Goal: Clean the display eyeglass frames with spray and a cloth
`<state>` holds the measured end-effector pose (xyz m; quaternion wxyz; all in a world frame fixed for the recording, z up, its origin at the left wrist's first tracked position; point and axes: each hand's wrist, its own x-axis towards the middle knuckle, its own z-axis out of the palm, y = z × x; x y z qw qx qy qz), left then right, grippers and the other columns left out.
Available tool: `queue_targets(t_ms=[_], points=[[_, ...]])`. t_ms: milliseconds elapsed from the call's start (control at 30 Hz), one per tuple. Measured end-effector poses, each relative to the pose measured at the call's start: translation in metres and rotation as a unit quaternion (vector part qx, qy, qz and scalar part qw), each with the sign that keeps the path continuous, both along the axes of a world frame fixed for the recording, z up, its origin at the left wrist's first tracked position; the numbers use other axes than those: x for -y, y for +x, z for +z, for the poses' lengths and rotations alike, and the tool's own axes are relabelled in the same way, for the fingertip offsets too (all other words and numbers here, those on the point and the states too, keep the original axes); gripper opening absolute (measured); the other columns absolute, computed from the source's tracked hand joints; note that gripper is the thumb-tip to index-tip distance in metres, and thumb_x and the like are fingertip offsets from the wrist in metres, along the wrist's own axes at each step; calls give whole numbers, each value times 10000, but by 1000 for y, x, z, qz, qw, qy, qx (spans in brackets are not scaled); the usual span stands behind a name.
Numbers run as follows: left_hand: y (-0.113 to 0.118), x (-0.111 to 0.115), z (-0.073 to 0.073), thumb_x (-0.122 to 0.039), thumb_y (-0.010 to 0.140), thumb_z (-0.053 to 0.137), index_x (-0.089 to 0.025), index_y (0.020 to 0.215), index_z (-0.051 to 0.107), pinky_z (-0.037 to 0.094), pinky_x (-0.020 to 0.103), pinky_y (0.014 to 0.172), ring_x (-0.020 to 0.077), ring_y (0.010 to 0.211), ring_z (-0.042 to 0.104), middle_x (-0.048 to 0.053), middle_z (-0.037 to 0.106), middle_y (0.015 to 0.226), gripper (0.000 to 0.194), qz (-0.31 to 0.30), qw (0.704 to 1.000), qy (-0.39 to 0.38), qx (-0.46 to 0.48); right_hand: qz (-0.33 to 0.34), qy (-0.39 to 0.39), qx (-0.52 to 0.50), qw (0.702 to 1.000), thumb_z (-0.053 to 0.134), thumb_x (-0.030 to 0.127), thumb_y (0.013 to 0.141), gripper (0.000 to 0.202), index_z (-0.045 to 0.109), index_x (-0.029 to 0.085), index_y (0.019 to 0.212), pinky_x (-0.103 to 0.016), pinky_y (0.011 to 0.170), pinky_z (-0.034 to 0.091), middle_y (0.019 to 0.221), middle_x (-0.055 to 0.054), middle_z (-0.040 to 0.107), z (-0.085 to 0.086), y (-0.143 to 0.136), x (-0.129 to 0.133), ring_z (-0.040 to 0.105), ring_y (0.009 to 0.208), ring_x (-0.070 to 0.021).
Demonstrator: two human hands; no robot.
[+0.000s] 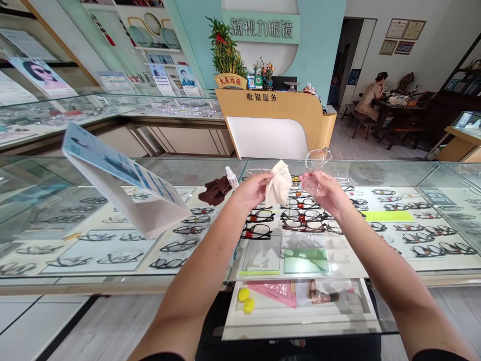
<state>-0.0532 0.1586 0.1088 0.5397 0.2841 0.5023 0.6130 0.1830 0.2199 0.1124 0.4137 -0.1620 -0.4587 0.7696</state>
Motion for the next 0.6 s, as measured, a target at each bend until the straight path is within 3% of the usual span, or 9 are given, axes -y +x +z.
queue_targets(t_ms=[200,367,600], points=[[24,5,0,-167,833,803,-158,901,740,558,271,692,157,705,718,28,772,812,92,-59,994,22,84,-19,-16,3,1000,1028,468,677,373,765,266,848,-338,1073,604,1012,-6,841,-3,0,-3,782,1080,-192],[37,11,3,-124,934,711,-159,899,730,560,274,711,169,767,746,49,786,855,52,-64,991,19,113,-26,-10,10,1000,1017,480,696,361,744,275,812,-329,1010,619,1022,-1,843,-2,0,-3,777,1071,-199],[42,11,-1,-182,880,805,-153,984,726,570,304,767,222,898,783,82,818,957,133,-82,990,54,102,-35,-8,9,999,1009,481,710,358,730,277,807,-289,869,627,1020,11,840,0,1,0,766,1032,-182]])
